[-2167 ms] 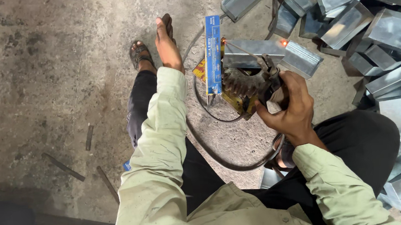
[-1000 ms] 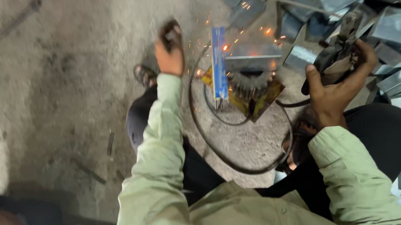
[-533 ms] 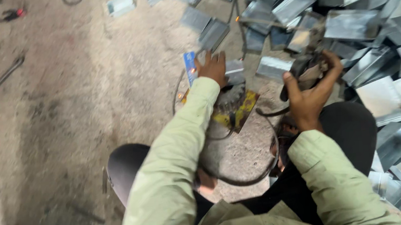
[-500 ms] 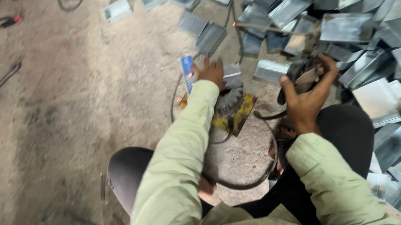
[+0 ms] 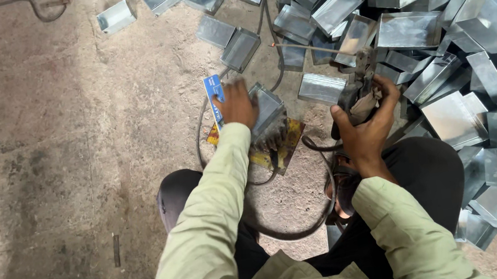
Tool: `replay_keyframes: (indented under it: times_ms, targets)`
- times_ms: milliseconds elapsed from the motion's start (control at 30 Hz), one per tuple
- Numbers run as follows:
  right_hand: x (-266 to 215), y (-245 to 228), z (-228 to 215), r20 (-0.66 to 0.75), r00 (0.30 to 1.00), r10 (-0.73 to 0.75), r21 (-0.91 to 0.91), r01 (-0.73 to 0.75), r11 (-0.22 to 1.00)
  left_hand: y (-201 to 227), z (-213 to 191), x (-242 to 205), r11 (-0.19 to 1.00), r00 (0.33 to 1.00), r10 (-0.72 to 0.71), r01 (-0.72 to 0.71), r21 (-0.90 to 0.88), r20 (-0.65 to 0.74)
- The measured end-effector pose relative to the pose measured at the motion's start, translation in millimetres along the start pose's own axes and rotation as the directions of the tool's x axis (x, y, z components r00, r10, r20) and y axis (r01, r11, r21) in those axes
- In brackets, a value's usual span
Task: The person sits on the floor and uses a welding torch to join small rectangular metal boxes. They pick up a box, position it on a jig, weld the seams, and then place the finished piece aside. The process is repeated for multiple boxes.
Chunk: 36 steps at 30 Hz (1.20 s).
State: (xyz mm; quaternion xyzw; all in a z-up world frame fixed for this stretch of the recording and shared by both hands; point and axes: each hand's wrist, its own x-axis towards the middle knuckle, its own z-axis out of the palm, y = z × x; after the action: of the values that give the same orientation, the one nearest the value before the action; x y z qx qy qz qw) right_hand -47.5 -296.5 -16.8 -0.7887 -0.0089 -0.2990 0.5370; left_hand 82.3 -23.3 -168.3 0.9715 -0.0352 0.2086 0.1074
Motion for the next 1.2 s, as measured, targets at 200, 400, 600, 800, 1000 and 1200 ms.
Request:
replay_keyframes:
  times_ms: [200, 400, 600, 800, 1000, 1200]
  targets:
    - [3, 0, 1, 0.010, 0.999, 0.044, 0.004, -0.044, 0.999, -33, 31, 22, 0.969, 0.893, -0.104, -0.008, 0.247, 0.438]
    - [0, 5, -4, 0.018, 1.000, 0.005, -0.106, -0.003, 0.994, -13, 18, 23, 0.923, 0.944, 0.330, -0.327, 0.203, 0.016]
    - [-2, -2, -10, 0.073, 0.994, -0.086, -0.174, 0.098, 0.980, 2, 17, 8, 0.931, 0.965, 0.262, -0.253, 0.263, 0.003]
    - [-10, -6, -23, 0.142, 0.980, -0.142, -0.261, 0.175, 0.949, 17, 12, -7, 0.986, 0.988, 0.102, -0.116, 0.117, 0.120]
    - [-15, -6, -30, 0.205, 0.967, -0.152, -0.226, 0.198, 0.954, 17, 28, -18, 0.960, 0.854, -0.046, -0.105, 0.259, 0.519]
    - [-19, -10, -30, 0.235, 0.964, -0.121, -0.195, 0.169, 0.966, 25, 41, -11, 0.961, 0.683, -0.139, -0.083, 0.265, 0.717]
